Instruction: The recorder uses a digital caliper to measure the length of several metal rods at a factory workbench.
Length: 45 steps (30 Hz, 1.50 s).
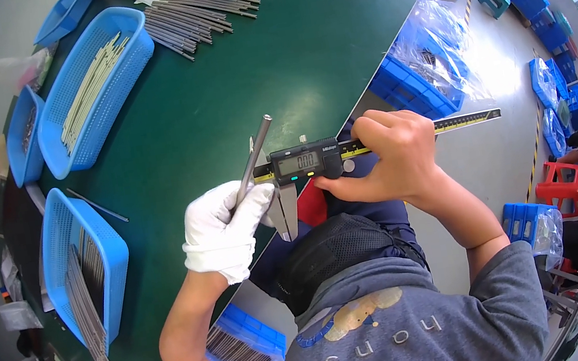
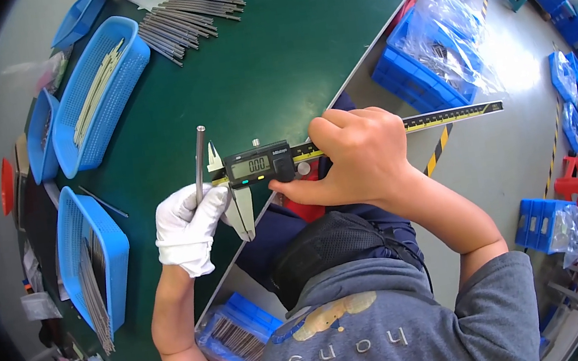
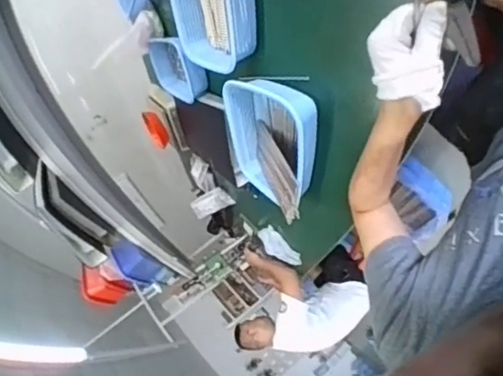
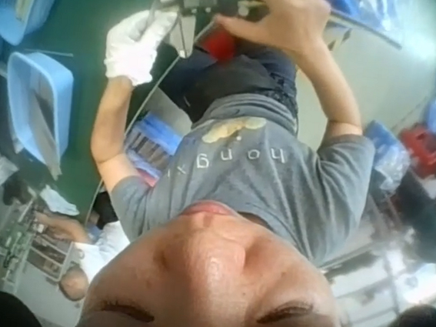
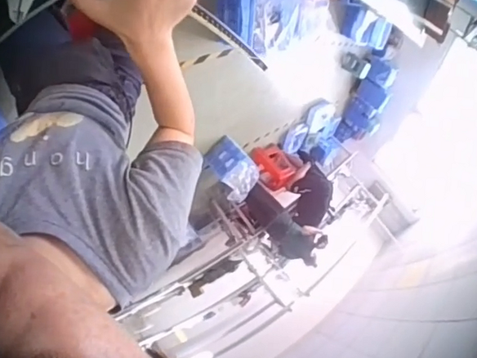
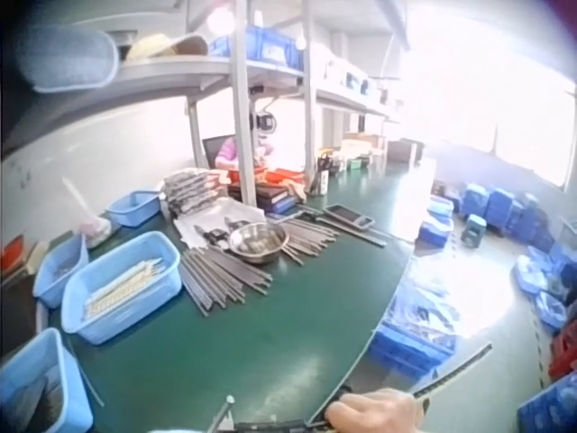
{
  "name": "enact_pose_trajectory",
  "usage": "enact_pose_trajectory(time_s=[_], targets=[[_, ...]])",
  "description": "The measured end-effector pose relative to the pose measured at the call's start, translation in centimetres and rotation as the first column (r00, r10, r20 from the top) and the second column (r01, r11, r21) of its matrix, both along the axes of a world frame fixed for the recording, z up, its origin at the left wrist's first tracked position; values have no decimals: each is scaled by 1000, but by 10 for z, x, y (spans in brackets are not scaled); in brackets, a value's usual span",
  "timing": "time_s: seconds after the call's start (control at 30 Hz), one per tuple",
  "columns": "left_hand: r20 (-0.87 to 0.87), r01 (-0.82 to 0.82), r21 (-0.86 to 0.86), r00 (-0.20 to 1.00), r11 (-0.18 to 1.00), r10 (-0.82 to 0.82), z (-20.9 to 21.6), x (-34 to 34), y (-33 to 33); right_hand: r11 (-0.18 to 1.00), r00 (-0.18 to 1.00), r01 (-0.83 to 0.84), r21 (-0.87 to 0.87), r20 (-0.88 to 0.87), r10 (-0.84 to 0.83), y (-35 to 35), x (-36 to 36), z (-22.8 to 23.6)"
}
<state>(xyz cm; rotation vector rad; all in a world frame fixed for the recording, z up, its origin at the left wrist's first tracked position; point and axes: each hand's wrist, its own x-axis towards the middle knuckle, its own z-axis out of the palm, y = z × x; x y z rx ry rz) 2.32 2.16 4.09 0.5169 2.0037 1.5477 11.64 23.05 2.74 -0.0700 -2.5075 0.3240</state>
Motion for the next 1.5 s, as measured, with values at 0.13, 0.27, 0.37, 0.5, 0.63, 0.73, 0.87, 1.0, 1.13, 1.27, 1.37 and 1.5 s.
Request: enact_pose_trajectory(time_s=[0.13,0.27,0.37,0.5,0.63,0.73,0.87,1.0,1.13,1.27,1.37,1.5], targets=[[105,-34,-29,994,999,37,2,-4,3,999,999,-50,-18,-2,50,2,2,-1],[273,-32,3,961,999,30,5,-7,4,985,992,-126,-114,10,128,0,5,3],[421,-69,78,907,995,29,4,-9,1,978,982,-152,-140,87,166,-1,8,8],[493,-134,149,869,980,44,7,-7,-3,971,979,-147,-190,115,170,-7,12,15],[567,-161,220,824,962,8,24,-8,-5,983,980,-116,-142,148,137,-9,24,31],[561,-240,238,825,941,69,27,-14,-13,984,982,-92,-152,151,115,-4,32,28],[465,-434,178,828,883,313,23,-34,-22,986,972,-31,-166,226,69,15,49,23],[372,-307,210,903,928,215,12,-49,-34,896,926,78,-437,365,97,22,56,16],[288,-444,171,876,880,387,17,-47,-31,925,888,162,-343,460,15,27,63,-5],[131,-415,96,906,905,402,5,-65,-36,930,953,171,-326,295,-72,26,66,-20],[-305,-433,12,857,901,416,20,-53,-34,910,960,163,-380,273,-58,31,70,-31],[-749,-66,198,633,978,194,-24,-52,-56,922,939,167,-349,341,-41,39,72,-29]])
